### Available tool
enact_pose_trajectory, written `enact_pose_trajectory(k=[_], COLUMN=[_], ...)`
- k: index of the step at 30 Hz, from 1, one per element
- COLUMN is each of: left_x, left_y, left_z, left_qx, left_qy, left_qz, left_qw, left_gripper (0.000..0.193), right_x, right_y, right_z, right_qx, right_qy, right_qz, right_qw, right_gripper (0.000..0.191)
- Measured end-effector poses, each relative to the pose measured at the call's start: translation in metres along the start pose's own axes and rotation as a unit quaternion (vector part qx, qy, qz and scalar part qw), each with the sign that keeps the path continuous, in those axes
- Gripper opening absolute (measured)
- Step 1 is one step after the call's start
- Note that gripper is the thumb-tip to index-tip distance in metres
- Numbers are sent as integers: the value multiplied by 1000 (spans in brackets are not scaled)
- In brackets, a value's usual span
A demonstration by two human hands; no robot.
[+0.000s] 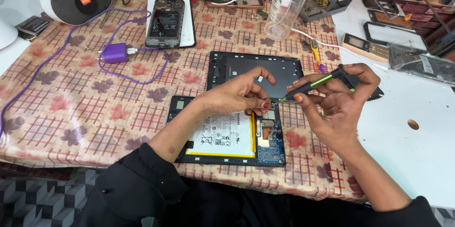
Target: The person uses a screwdriver to remove screws from a disassembled tablet, detaches the screen assembly, and sets it aside. The person then closes the tablet casing and places it on the table.
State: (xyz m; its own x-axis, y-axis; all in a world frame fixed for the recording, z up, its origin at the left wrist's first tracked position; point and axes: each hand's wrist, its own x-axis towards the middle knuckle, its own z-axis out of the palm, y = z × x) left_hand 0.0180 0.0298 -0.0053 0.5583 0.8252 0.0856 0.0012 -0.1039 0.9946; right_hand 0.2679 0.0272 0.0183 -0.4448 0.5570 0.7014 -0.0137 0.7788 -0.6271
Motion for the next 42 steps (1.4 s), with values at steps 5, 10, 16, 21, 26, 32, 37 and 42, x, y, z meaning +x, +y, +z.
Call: enact_pose_trajectory(k=[5,10,16,21,26,32,37,42], left_x=[-1,-2,-2,-2,2,3,3,2], left_y=[1,2,2,1,-4,-7,-6,-7], left_z=[1,1,2,1,-2,-6,-6,-6], left_qx=[12,10,13,38,69,132,146,161], left_qy=[5,-1,-2,10,92,147,144,143], left_qz=[-15,-14,-11,18,63,83,76,74], left_qw=[1000,1000,1000,999,991,977,976,974], left_gripper=[47,47,48,48,32,27,30,30], right_x=[-1,0,-2,0,5,7,7,7], right_y=[3,1,0,1,1,5,7,9], right_z=[2,3,4,1,-2,2,3,3], right_qx=[8,5,-9,-6,-71,-115,-106,-103], right_qy=[-1,-3,-3,-1,2,-18,-26,-26], right_qz=[4,6,13,5,8,18,22,22], right_qw=[1000,1000,1000,1000,997,993,994,994], right_gripper=[66,66,67,67,64,67,69,68])
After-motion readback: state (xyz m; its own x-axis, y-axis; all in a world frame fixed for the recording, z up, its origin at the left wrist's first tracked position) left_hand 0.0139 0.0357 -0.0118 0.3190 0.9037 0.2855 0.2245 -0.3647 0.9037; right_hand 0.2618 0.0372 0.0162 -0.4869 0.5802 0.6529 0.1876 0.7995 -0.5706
